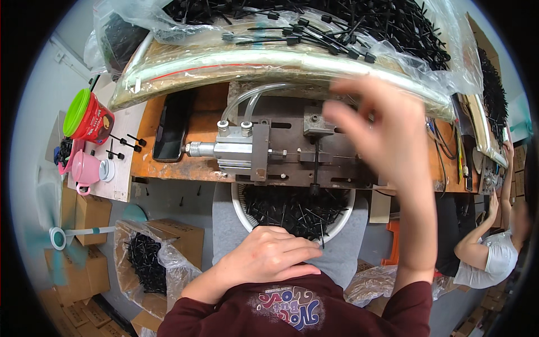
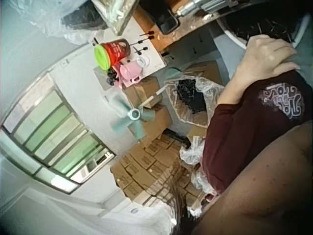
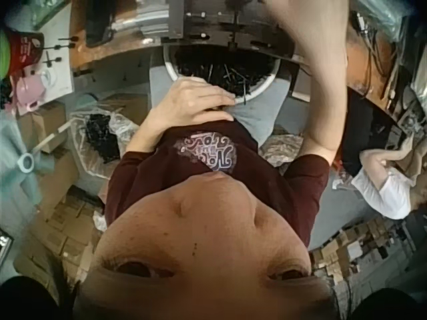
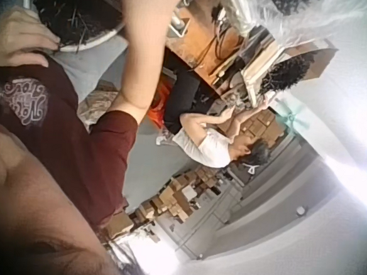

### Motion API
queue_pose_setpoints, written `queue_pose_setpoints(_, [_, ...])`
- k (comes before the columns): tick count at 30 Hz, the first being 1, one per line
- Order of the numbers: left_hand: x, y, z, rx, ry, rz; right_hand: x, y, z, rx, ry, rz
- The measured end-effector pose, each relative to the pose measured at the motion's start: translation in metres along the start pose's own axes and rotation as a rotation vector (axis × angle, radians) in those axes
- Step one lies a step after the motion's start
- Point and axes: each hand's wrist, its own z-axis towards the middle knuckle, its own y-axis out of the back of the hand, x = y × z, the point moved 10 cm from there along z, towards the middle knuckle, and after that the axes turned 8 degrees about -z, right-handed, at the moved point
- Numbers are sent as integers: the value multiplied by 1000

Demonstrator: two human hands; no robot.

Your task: Manually assembling small plastic cable components using an industrial press jig at a workbench.

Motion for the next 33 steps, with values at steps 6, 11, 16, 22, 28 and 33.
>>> queue_pose_setpoints(6, [-10,1,4,-28,-55,-44,-41,-38,117,306,39,-425])
queue_pose_setpoints(11, [-11,1,0,-21,-56,-32,-67,-95,142,529,82,-523])
queue_pose_setpoints(16, [-10,7,-6,-27,-50,-28,-63,-90,139,569,95,-516])
queue_pose_setpoints(22, [-10,10,-8,-23,-20,-29,-72,-61,146,524,151,-421])
queue_pose_setpoints(28, [-14,6,-5,7,-31,-29,-55,-63,131,591,246,-400])
queue_pose_setpoints(33, [-19,3,2,24,-24,-44,-27,-79,138,535,318,-623])
